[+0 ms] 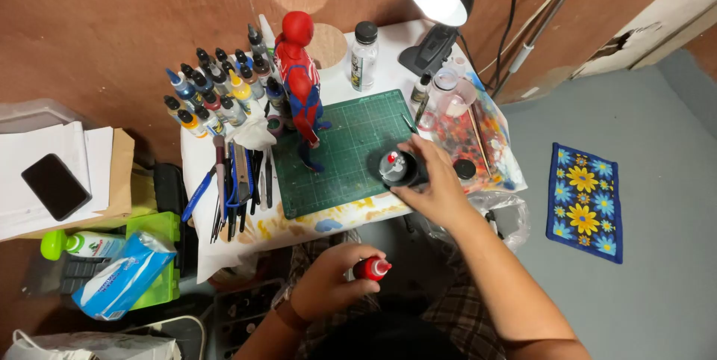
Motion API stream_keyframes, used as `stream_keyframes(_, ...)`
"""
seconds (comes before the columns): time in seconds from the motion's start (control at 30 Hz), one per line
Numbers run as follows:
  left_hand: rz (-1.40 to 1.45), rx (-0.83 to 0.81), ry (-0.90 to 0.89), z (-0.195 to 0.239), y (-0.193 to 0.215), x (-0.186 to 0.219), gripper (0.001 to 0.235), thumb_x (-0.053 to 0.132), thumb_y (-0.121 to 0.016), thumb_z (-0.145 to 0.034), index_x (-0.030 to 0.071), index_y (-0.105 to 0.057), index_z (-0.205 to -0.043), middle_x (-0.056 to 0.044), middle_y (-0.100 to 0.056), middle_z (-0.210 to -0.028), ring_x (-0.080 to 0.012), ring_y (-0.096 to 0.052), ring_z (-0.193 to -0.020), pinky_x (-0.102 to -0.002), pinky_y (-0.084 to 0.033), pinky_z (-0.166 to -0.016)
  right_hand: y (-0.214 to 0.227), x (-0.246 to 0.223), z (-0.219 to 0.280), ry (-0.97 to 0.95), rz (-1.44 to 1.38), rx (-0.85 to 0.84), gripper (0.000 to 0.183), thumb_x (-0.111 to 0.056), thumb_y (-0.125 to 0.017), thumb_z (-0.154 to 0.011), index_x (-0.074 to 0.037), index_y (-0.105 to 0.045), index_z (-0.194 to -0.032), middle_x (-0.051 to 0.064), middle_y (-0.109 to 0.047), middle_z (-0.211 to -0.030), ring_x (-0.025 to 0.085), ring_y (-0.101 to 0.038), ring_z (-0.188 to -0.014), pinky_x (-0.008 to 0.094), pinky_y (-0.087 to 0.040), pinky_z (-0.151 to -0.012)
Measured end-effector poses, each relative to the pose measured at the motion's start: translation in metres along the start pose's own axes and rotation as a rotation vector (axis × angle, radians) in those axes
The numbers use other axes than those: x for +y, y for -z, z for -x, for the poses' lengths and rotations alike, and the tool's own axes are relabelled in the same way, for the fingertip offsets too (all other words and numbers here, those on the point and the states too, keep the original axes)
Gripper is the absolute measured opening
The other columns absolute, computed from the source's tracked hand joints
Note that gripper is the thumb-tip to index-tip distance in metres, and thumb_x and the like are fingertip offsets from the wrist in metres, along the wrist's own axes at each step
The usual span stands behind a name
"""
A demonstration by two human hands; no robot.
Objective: Painting a Spider-Man figurine using a brush and acrylic paint at a design station
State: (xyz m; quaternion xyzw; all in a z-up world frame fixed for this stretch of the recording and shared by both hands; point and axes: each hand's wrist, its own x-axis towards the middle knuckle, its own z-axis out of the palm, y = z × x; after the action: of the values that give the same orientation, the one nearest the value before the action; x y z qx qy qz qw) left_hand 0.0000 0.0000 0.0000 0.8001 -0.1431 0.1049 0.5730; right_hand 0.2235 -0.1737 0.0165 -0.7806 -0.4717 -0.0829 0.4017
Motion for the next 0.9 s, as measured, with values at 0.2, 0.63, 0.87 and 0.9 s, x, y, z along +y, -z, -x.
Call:
stream_keyframes(0.2, 0.058, 0.032, 0.092, 0.012, -0.004, -0.019, 0.041, 0.032, -0.08, -0.085, 0.012, -0.07, -0.119, -0.006, -0.076, -0.117, -0.0225, -0.072, -0.108, -0.037, -0.053, -0.095, -0.009, 0.005, 0.013, 0.267, -0.155, 0.235, 0.095, -0.01, -0.087, -0.087, -0.008, -0.026, -0.16, 0.021, -0.038, -0.152, 0.036, -0.067, -0.129, 0.048, -0.052, -0.12)
stream_keyframes(0.63, 0.034, 0.016, 0.086, 0.006, -0.009, -0.02, 0.04, 0.03, -0.081, -0.082, 0.012, -0.069, -0.116, -0.006, -0.076, -0.117, -0.023, -0.073, -0.108, -0.037, -0.053, -0.095, -0.015, 0.011, 0.017, 0.222, -0.025, 0.308, 0.096, -0.014, -0.09, -0.086, -0.012, -0.029, -0.159, 0.02, -0.044, -0.15, 0.031, -0.068, -0.126, 0.046, -0.046, -0.119)
stream_keyframes(0.87, 0.065, 0.025, 0.091, 0.008, -0.011, -0.021, 0.039, 0.031, -0.082, -0.084, 0.012, -0.069, -0.116, -0.006, -0.075, -0.117, -0.0226, -0.072, -0.107, -0.037, -0.053, -0.095, -0.015, 0.001, 0.015, 0.229, 0.087, 0.43, 0.093, -0.022, -0.091, -0.085, -0.01, -0.031, -0.156, 0.019, -0.058, -0.132, 0.035, -0.056, -0.125, 0.049, -0.044, -0.112)
stream_keyframes(0.9, 0.058, 0.017, 0.084, 0.009, -0.012, -0.021, 0.038, 0.029, -0.082, -0.084, 0.013, -0.069, -0.116, -0.006, -0.075, -0.117, -0.0225, -0.072, -0.106, -0.036, -0.053, -0.095, -0.017, 0.001, 0.016, 0.21, 0.103, 0.473, 0.093, -0.023, -0.092, -0.084, -0.008, -0.032, -0.153, 0.017, -0.057, -0.132, 0.036, -0.057, -0.124, 0.049, -0.044, -0.11)
